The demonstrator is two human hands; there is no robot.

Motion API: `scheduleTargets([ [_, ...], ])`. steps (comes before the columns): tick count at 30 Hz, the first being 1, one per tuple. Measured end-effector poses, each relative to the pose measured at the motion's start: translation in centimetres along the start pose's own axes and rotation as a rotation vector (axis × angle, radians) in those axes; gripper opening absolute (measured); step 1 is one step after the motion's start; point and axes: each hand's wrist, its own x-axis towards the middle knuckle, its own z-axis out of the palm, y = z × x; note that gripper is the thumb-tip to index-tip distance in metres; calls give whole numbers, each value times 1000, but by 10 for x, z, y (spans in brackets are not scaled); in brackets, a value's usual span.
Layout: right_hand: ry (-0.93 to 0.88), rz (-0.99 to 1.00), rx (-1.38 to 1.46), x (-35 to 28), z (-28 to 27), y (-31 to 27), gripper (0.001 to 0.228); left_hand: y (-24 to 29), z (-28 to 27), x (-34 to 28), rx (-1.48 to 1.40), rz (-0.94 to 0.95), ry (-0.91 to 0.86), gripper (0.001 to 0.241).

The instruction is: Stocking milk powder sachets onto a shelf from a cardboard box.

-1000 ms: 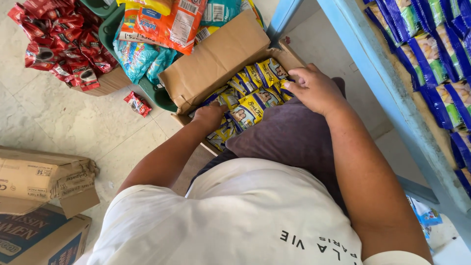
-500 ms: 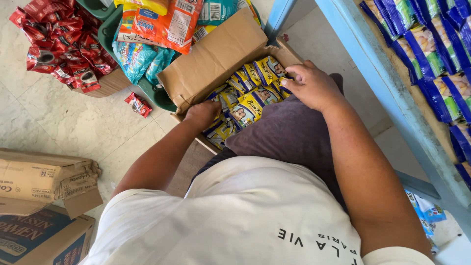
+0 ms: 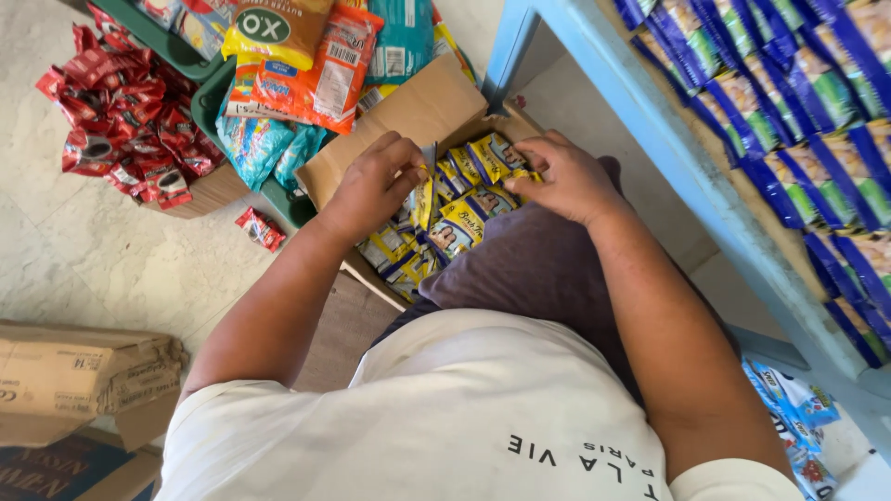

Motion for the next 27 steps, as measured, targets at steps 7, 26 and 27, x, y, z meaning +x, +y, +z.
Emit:
scheduleTargets([
  [7, 66, -249, -50, -15, -9, -24, 89, 52, 2, 23, -3, 92, 111, 12],
  [26, 49, -92, 1027, -71, -10, -37, 29, 93, 15, 50, -436, -12, 151, 13],
  [27, 80, -73, 1047, -77, -19, -41, 28, 86, 19, 49, -481, 32, 128, 15],
])
